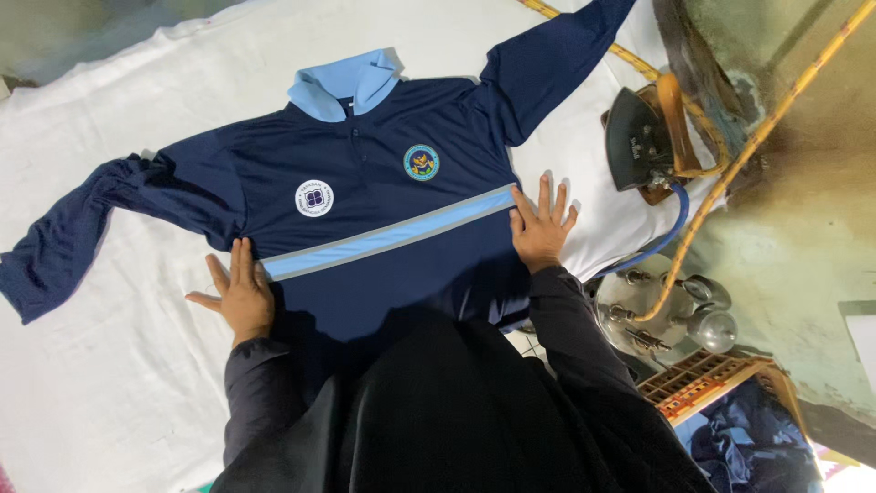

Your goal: The person irons a blue long-sleeved shirt on an ironing board and then folds it into a neat square, pressing it again with the iron to set the folds.

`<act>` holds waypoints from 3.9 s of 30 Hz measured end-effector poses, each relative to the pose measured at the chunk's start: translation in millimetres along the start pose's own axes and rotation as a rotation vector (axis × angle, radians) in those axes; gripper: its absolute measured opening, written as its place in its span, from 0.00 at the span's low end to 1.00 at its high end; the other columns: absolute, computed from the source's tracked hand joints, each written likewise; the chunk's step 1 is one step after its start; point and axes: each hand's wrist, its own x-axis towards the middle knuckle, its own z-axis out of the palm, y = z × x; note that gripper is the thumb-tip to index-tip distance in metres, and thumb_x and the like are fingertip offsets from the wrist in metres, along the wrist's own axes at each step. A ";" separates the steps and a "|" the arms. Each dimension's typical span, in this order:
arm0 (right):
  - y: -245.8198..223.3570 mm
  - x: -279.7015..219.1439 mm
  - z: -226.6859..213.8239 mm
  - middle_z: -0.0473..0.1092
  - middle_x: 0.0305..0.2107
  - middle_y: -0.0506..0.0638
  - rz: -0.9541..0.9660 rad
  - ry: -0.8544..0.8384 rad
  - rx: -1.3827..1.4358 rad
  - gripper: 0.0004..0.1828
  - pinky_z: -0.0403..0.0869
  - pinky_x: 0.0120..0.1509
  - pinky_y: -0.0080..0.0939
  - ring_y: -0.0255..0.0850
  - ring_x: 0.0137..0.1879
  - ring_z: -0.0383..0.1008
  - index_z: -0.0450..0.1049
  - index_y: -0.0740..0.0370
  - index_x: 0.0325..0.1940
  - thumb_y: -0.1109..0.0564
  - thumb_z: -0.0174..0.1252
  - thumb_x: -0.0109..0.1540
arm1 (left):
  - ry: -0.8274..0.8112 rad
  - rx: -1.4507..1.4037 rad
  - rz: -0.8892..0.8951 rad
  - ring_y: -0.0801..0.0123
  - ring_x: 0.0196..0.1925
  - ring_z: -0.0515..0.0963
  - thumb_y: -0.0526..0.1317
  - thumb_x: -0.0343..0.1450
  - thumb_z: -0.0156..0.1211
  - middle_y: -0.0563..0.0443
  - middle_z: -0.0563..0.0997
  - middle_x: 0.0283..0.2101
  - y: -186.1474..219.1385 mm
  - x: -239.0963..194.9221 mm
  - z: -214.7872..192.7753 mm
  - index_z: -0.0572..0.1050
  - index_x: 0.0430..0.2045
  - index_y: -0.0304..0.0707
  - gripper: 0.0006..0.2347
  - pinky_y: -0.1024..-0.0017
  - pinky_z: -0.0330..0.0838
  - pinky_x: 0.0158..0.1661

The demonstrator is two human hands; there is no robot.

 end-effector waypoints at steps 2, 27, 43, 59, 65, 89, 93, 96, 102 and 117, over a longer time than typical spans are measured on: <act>-2.5 -0.3 -2.9 0.55 0.74 0.56 0.001 0.007 -0.015 0.22 0.48 0.66 0.67 0.63 0.78 0.48 0.70 0.32 0.70 0.38 0.46 0.72 | 0.011 -0.028 0.002 0.52 0.81 0.43 0.46 0.80 0.40 0.76 0.55 0.76 -0.5 3.3 -3.1 0.52 0.74 0.77 0.24 0.17 0.22 0.62; 32.7 -163.6 -37.8 0.65 0.36 0.44 0.421 -0.405 0.191 0.24 0.66 0.51 0.57 0.50 0.51 0.65 0.74 0.45 0.34 0.26 0.63 0.58 | -0.235 0.100 0.863 0.60 0.81 0.35 0.72 0.74 0.27 0.56 0.35 0.80 346.7 -53.4 113.2 0.37 0.77 0.51 0.40 0.35 0.19 0.71; 2.3 2.7 2.2 0.37 0.80 0.55 -0.165 -0.715 0.437 0.39 0.26 0.82 0.63 0.50 0.84 0.31 0.39 0.56 0.84 0.40 0.40 0.74 | -0.431 0.107 0.812 0.65 0.82 0.37 0.68 0.72 0.41 0.59 0.41 0.81 325.9 -38.1 110.0 0.46 0.76 0.53 0.38 0.34 0.23 0.74; 1.6 7.1 5.4 0.31 0.80 0.50 -0.199 -0.688 0.339 0.45 0.18 0.79 0.73 0.46 0.84 0.26 0.37 0.53 0.84 0.29 0.37 0.70 | 0.462 0.024 -0.379 0.62 0.40 0.81 0.61 0.68 0.74 0.63 0.78 0.38 -26.8 7.6 52.6 0.69 0.38 0.57 0.20 0.55 0.56 0.54; 3.6 5.1 7.7 0.33 0.80 0.50 -0.194 -0.664 0.328 0.47 0.19 0.79 0.75 0.45 0.84 0.27 0.39 0.53 0.83 0.29 0.42 0.68 | 0.530 0.433 -0.318 0.53 0.56 0.72 0.44 0.73 0.74 0.38 0.64 0.66 157.4 1.2 -50.5 0.66 0.62 0.49 0.26 0.53 0.59 0.48; 280.6 77.9 27.8 0.70 0.52 0.60 0.393 -0.291 -0.257 0.41 0.70 0.53 0.59 0.57 0.54 0.71 0.65 0.60 0.68 0.43 0.75 0.58 | -0.209 0.108 0.885 0.64 0.81 0.36 0.69 0.73 0.40 0.54 0.37 0.80 327.7 -44.9 138.0 0.38 0.77 0.47 0.41 0.39 0.21 0.74; 293.4 120.1 9.5 0.77 0.51 0.65 0.344 -0.327 0.211 0.34 0.70 0.55 0.58 0.62 0.56 0.75 0.76 0.63 0.66 0.47 0.73 0.59 | -0.106 0.115 0.910 0.66 0.80 0.48 0.68 0.74 0.36 0.55 0.49 0.79 325.6 -47.6 133.7 0.48 0.76 0.44 0.38 0.38 0.32 0.73; 267.1 152.6 -15.3 0.62 0.67 0.66 0.770 -0.763 0.241 0.52 0.65 0.64 0.59 0.64 0.68 0.64 0.53 0.52 0.81 0.42 0.68 0.57 | -0.151 0.197 0.913 0.67 0.81 0.38 0.69 0.74 0.30 0.56 0.40 0.80 326.1 -46.3 134.9 0.39 0.76 0.45 0.39 0.39 0.27 0.73; 203.8 119.1 -17.0 0.73 0.44 0.82 0.230 -0.638 0.383 0.49 0.71 0.51 0.73 0.77 0.49 0.75 0.56 0.66 0.78 0.53 0.63 0.53 | -0.410 0.242 0.858 0.65 0.82 0.30 0.68 0.76 0.29 0.56 0.30 0.81 331.9 -42.9 117.6 0.33 0.77 0.49 0.38 0.40 0.18 0.74; 63.6 96.2 -67.6 0.78 0.22 0.53 -0.323 -0.728 0.219 0.24 0.79 0.40 0.50 0.51 0.29 0.81 0.77 0.42 0.59 0.50 0.62 0.57 | 0.334 0.550 -0.456 0.23 0.65 0.63 0.68 0.74 0.55 0.33 0.58 0.74 90.4 16.9 103.7 0.57 0.76 0.46 0.39 0.25 0.55 0.53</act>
